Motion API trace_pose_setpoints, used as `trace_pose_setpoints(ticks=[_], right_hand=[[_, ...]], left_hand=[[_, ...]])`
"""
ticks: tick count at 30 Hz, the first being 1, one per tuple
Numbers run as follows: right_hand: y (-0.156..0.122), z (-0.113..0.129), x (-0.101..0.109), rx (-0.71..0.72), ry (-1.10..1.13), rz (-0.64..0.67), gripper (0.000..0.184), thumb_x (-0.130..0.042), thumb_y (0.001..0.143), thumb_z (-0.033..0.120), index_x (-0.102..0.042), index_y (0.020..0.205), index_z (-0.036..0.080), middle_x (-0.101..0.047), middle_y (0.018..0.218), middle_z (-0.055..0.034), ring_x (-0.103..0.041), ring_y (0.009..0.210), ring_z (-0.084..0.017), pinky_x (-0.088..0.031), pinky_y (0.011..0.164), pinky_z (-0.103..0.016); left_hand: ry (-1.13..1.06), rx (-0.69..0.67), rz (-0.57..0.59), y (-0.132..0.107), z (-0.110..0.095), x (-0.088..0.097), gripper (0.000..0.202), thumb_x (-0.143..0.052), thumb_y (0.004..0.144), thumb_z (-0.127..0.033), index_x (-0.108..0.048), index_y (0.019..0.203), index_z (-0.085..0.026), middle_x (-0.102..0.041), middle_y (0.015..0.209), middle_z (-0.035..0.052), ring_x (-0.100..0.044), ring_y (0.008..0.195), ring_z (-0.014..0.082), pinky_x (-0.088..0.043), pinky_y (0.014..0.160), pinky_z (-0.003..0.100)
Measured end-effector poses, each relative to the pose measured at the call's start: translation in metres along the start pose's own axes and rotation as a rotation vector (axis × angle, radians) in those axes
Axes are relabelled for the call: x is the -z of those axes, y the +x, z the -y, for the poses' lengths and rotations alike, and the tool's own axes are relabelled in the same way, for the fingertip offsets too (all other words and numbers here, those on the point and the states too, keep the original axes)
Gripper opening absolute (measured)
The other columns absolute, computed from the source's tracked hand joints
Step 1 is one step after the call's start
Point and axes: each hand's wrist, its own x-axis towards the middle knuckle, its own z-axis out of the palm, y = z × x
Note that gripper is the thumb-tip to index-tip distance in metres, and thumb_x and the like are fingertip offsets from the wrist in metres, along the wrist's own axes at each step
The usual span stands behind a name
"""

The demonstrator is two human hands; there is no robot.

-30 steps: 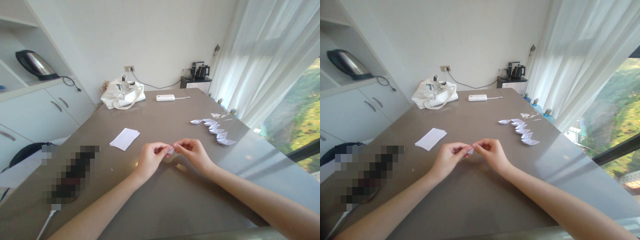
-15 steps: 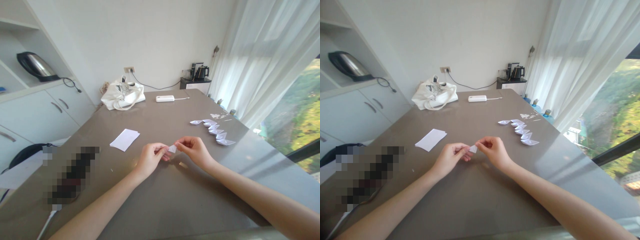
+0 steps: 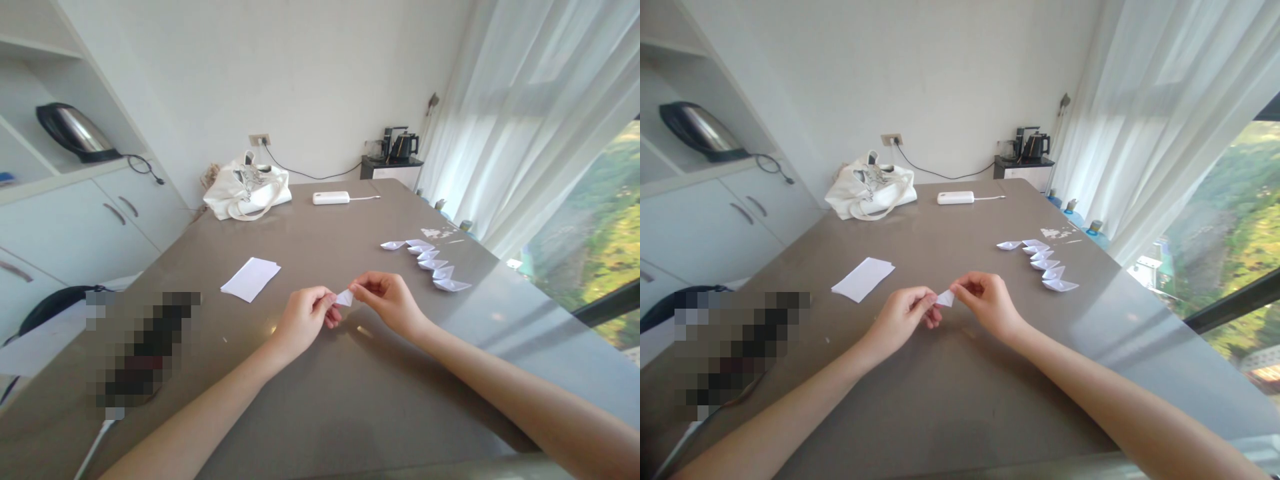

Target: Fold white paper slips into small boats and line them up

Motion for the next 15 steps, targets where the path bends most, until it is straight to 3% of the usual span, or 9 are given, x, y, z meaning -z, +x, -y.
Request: trace_pose_setpoints(ticks=[4,8,15], right_hand=[[0.001,-0.003,0.002,-0.020,0.006,0.038,0.027,-0.061,0.078,0.039,-0.067,0.076,0.012,-0.068,0.072,-0.0059,-0.061,0.066,-0.017,-0.047,0.061,-0.027],[-0.001,-0.002,0.000,-0.015,0.020,0.147,0.026,-0.061,0.080,0.038,-0.068,0.079,0.012,-0.070,0.076,-0.0071,-0.064,0.071,-0.018,-0.049,0.067,-0.029],[-0.005,0.003,-0.002,-0.062,0.138,0.197,0.028,-0.063,0.079,0.040,-0.068,0.081,0.012,-0.070,0.078,-0.0072,-0.063,0.073,-0.018,-0.048,0.068,-0.028]], left_hand=[[-0.039,0.007,0.083,0.004,0.006,0.003,0.035,-0.045,0.087,-0.040,-0.063,0.077,-0.013,-0.067,0.068,0.0061,-0.060,0.057,0.0141,-0.047,0.054,0.023],[0.104,-0.058,0.059,0.001,0.001,0.000,0.032,-0.053,0.084,-0.040,-0.065,0.072,-0.013,-0.065,0.063,0.0034,-0.059,0.058,0.0127,-0.044,0.056,0.021],[0.059,-0.076,-0.014,-0.006,-0.008,-0.002,0.029,-0.056,0.083,-0.036,-0.062,0.067,-0.012,-0.062,0.058,0.0024,-0.059,0.056,0.0118,-0.042,0.054,0.019]])
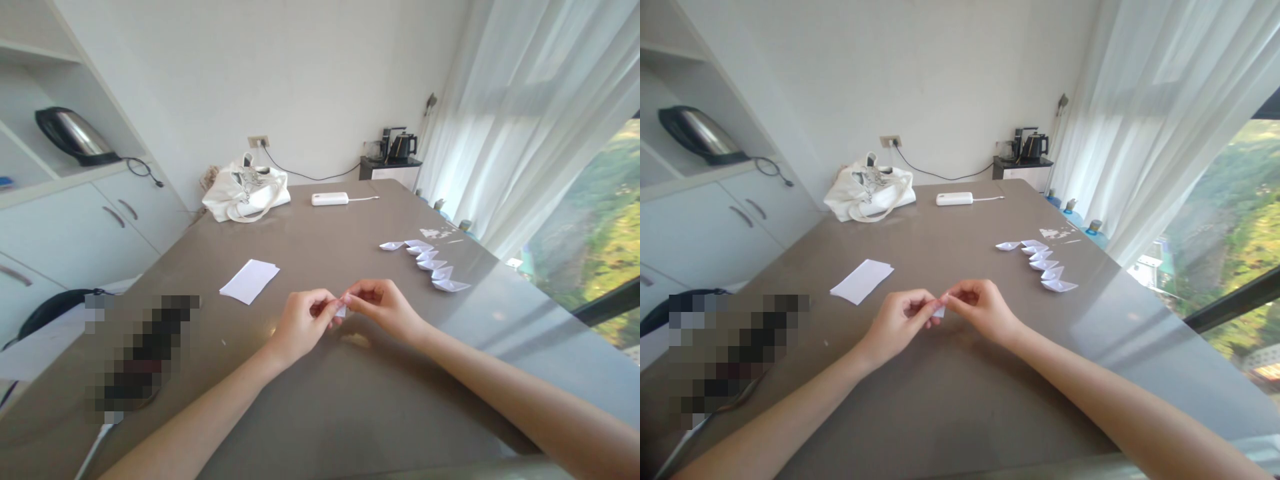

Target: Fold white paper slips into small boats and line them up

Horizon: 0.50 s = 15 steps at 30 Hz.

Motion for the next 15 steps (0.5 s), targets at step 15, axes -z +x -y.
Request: trace_pose_setpoints(ticks=[15], right_hand=[[-0.0005,-0.0042,0.0027,-0.040,-0.089,0.177,0.025,-0.068,0.074,0.036,-0.063,0.072,0.012,-0.059,0.063,-0.0004,-0.049,0.057,-0.010,-0.038,0.054,-0.021]], left_hand=[[-0.072,-0.014,-0.019,0.0042,0.0067,0.0016,0.024,-0.057,0.082,-0.035,-0.065,0.078,-0.013,-0.066,0.073,0.0036,-0.058,0.068,0.0138,-0.043,0.062,0.022]])
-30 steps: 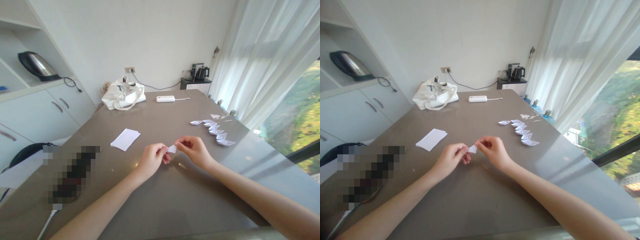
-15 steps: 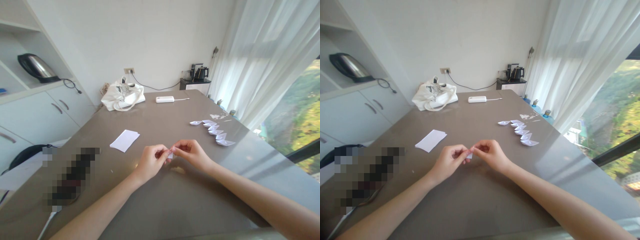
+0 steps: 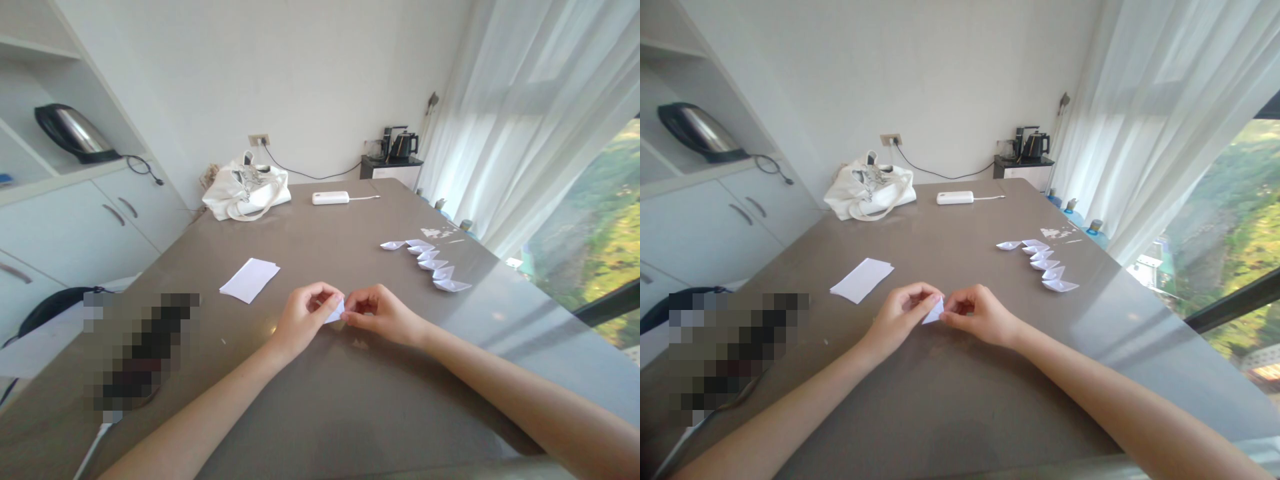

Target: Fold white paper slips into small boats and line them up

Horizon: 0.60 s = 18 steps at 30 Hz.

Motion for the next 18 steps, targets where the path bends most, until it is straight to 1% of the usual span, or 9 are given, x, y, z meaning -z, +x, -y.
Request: trace_pose_setpoints(ticks=[3,6,8,12,16,18], right_hand=[[-0.0005,-0.0004,-0.0018,0.021,-0.039,0.002,0.019,-0.065,0.077,0.029,-0.061,0.070,0.012,-0.058,0.064,-0.0006,-0.050,0.059,-0.010,-0.039,0.056,-0.021],[-0.0002,-0.0017,-0.0046,0.021,-0.030,-0.014,0.017,-0.064,0.077,0.026,-0.059,0.069,0.012,-0.056,0.062,0.0008,-0.049,0.057,-0.009,-0.038,0.055,-0.021],[-0.0003,-0.0024,-0.0066,0.024,0.003,-0.010,0.017,-0.064,0.078,0.028,-0.059,0.071,0.012,-0.055,0.062,0.0013,-0.048,0.056,-0.009,-0.037,0.054,-0.020],[-0.0015,-0.0028,-0.0093,0.020,0.061,0.033,0.024,-0.062,0.081,0.036,-0.063,0.078,0.012,-0.061,0.069,-0.0017,-0.052,0.061,-0.011,-0.040,0.058,-0.021],[-0.0019,-0.0027,-0.0073,0.015,0.033,0.017,0.031,-0.058,0.083,0.042,-0.065,0.078,0.012,-0.062,0.070,-0.0031,-0.053,0.062,-0.012,-0.042,0.059,-0.022],[-0.0012,-0.0023,-0.0043,0.015,-0.009,-0.016,0.032,-0.058,0.083,0.042,-0.065,0.078,0.011,-0.061,0.068,-0.0027,-0.052,0.061,-0.012,-0.041,0.059,-0.023]], left_hand=[[-0.020,0.012,-0.001,0.0015,0.0017,0.0005,0.023,-0.058,0.081,-0.033,-0.064,0.076,-0.012,-0.065,0.071,0.0038,-0.058,0.067,0.0137,-0.043,0.063,0.022],[0.034,-0.011,-0.048,0.0006,0.0015,-0.0007,0.021,-0.058,0.081,-0.031,-0.064,0.077,-0.012,-0.064,0.071,0.0041,-0.058,0.068,0.0140,-0.043,0.064,0.022],[0.045,-0.029,-0.080,-0.0005,0.0007,-0.0018,0.020,-0.058,0.081,-0.031,-0.062,0.076,-0.012,-0.063,0.071,0.0041,-0.058,0.068,0.0141,-0.044,0.064,0.023],[0.018,-0.025,-0.101,-0.0008,0.0009,-0.0025,0.021,-0.058,0.081,-0.032,-0.062,0.075,-0.012,-0.063,0.072,0.0040,-0.058,0.068,0.0143,-0.044,0.064,0.023],[-0.042,0.014,-0.086,0.0014,0.0031,-0.0015,0.023,-0.057,0.082,-0.034,-0.062,0.077,-0.012,-0.064,0.072,0.0038,-0.058,0.068,0.0142,-0.044,0.064,0.023],[-0.069,0.030,-0.058,0.0020,0.0036,-0.0009,0.024,-0.057,0.082,-0.036,-0.063,0.082,-0.013,-0.066,0.077,0.0047,-0.060,0.071,0.0146,-0.045,0.065,0.023]])
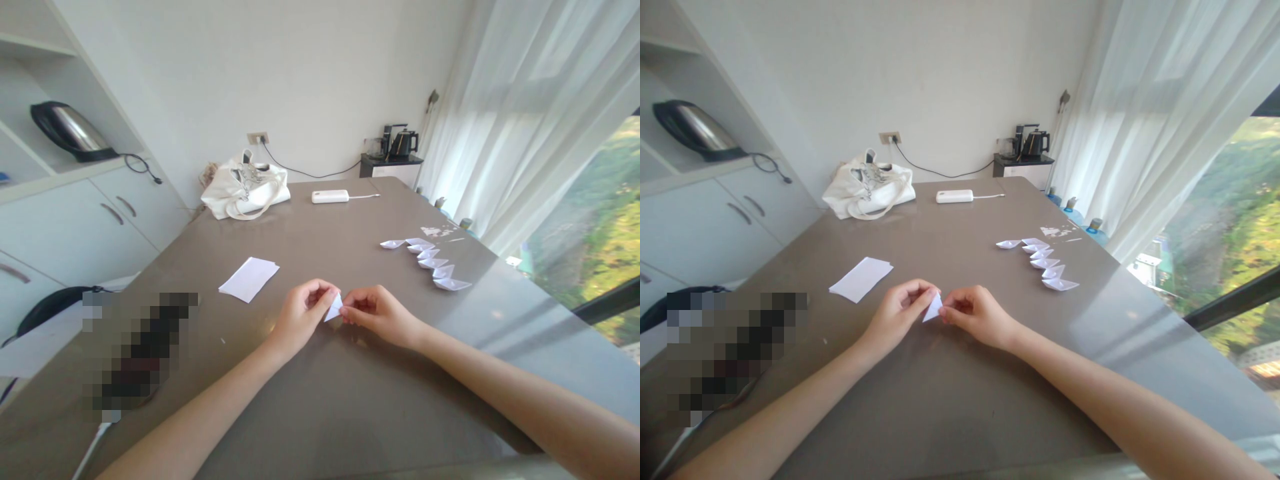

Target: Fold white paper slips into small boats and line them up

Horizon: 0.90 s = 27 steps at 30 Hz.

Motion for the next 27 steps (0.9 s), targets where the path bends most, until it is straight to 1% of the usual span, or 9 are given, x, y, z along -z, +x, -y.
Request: trace_pose_setpoints(ticks=[2,5,7,14,16,18,22,24,27], right_hand=[[0.001,0.000,0.003,-0.002,-0.029,-0.048,0.032,-0.060,0.081,0.042,-0.065,0.077,0.011,-0.061,0.067,-0.0026,-0.052,0.061,-0.012,-0.040,0.058,-0.023],[0.003,0.001,0.005,-0.006,-0.020,-0.089,0.033,-0.064,0.077,0.044,-0.066,0.076,0.011,-0.061,0.066,-0.0023,-0.051,0.060,-0.012,-0.039,0.056,-0.023],[0.003,0.002,0.004,-0.007,0.005,-0.091,0.034,-0.065,0.076,0.045,-0.066,0.074,0.012,-0.060,0.064,-0.0017,-0.051,0.058,-0.011,-0.039,0.055,-0.023],[0.002,0.003,0.000,0.009,0.056,-0.094,0.037,-0.064,0.075,0.049,-0.066,0.075,0.011,-0.062,0.067,-0.0027,-0.052,0.060,-0.012,-0.040,0.055,-0.023],[0.002,0.002,0.002,0.028,0.046,-0.105,0.036,-0.063,0.077,0.047,-0.065,0.073,0.011,-0.060,0.065,-0.0017,-0.051,0.059,-0.011,-0.038,0.055,-0.022],[0.003,0.002,0.006,0.045,0.056,-0.092,0.035,-0.062,0.079,0.046,-0.064,0.073,0.011,-0.059,0.064,-0.0010,-0.050,0.059,-0.011,-0.037,0.055,-0.022],[0.005,0.001,0.010,0.042,0.106,-0.019,0.034,-0.062,0.079,0.046,-0.064,0.074,0.012,-0.060,0.065,-0.0008,-0.051,0.059,-0.010,-0.039,0.057,-0.023],[0.005,0.000,0.010,0.030,0.118,-0.027,0.034,-0.063,0.078,0.045,-0.065,0.077,0.011,-0.063,0.068,-0.0022,-0.054,0.061,-0.011,-0.042,0.059,-0.023],[0.006,-0.002,0.009,0.032,0.137,-0.075,0.033,-0.066,0.076,0.044,-0.066,0.082,0.012,-0.068,0.077,-0.0058,-0.061,0.071,-0.015,-0.046,0.067,-0.027]], left_hand=[[0.015,0.012,0.037,0.000,-0.001,0.001,0.026,-0.059,0.081,-0.037,-0.065,0.085,-0.013,-0.069,0.080,0.0055,-0.061,0.071,0.0150,-0.045,0.065,0.022],[0.100,0.000,0.063,-0.001,-0.003,0.002,0.025,-0.061,0.079,-0.036,-0.067,0.076,-0.012,-0.069,0.073,0.0056,-0.061,0.067,0.0151,-0.044,0.062,0.022],[0.121,-0.016,0.054,-0.002,-0.005,0.002,0.025,-0.061,0.079,-0.035,-0.066,0.071,-0.012,-0.068,0.069,0.0055,-0.060,0.065,0.0152,-0.044,0.061,0.023],[0.087,-0.035,0.021,-0.003,-0.008,0.002,0.025,-0.063,0.078,-0.036,-0.066,0.071,-0.012,-0.067,0.068,0.0049,-0.060,0.066,0.0151,-0.044,0.062,0.023],[0.054,-0.017,0.028,-0.002,-0.007,0.002,0.026,-0.062,0.079,-0.037,-0.065,0.070,-0.012,-0.065,0.066,0.0036,-0.057,0.063,0.0137,-0.043,0.060,0.022],[-0.021,0.000,0.066,0.000,-0.006,0.002,0.029,-0.059,0.081,-0.038,-0.066,0.071,-0.012,-0.062,0.063,0.0021,-0.055,0.061,0.0123,-0.042,0.058,0.022],[-0.232,0.041,0.147,0.003,-0.002,0.003,0.027,-0.060,0.081,-0.037,-0.068,0.087,-0.012,-0.062,0.068,0.0018,-0.053,0.062,0.0110,-0.043,0.059,0.021],[-0.286,0.061,0.173,0.003,0.000,0.004,0.027,-0.064,0.079,-0.034,-0.069,0.093,-0.012,-0.064,0.072,0.0030,-0.053,0.064,0.0106,-0.043,0.061,0.021],[-0.313,0.077,0.178,0.003,0.002,0.003,0.024,-0.067,0.077,-0.032,-0.070,0.091,-0.012,-0.066,0.077,0.0047,-0.057,0.070,0.0116,-0.046,0.069,0.023]])
